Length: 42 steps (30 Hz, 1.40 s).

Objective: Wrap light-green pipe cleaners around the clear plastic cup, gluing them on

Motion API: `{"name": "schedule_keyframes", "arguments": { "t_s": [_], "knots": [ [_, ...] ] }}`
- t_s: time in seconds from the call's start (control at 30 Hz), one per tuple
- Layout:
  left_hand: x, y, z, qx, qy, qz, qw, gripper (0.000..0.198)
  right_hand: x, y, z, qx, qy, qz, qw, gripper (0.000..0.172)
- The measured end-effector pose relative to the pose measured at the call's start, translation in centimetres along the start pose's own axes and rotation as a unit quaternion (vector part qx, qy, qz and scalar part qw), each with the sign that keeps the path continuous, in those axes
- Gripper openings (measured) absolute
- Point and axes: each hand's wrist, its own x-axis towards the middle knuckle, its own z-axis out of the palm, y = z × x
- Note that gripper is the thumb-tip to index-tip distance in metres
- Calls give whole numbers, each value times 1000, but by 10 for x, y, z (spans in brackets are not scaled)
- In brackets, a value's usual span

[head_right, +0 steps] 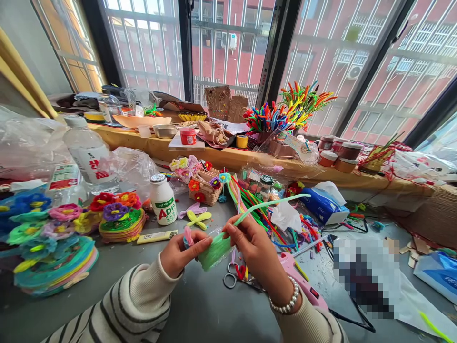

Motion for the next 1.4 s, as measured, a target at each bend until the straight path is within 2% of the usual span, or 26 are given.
{"name": "schedule_keyframes", "arguments": {
  "t_s": [0.23, 0.47, 0.73, 0.93, 1.13, 1.3, 1.4],
  "knots": [
    [0, -1, -2, -9, 0, 2, 1000, 34, 0, 1, 0, -16, 7, -1, 1000, 23],
    [1, -3, -4, -57, -14, -44, 997, 41, 0, 1, -1, -27, 20, -1, 999, 25],
    [0, -3, -4, -46, -29, -54, 997, 29, -1, 0, 0, -37, 25, -2, 999, 22],
    [2, -9, -7, -45, -110, -73, 990, 29, 0, 2, -1, -41, 31, -1, 999, 23],
    [2, -12, -7, -34, -98, -48, 993, 27, 0, 3, -2, -66, 19, -13, 998, 22],
    [8, -20, -9, -53, -98, -65, 992, 40, 0, 2, -1, -92, 16, -18, 995, 21],
    [9, -21, -10, -75, -100, -77, 989, 41, 0, 1, -1, -108, 16, -18, 994, 21]
  ]
}}
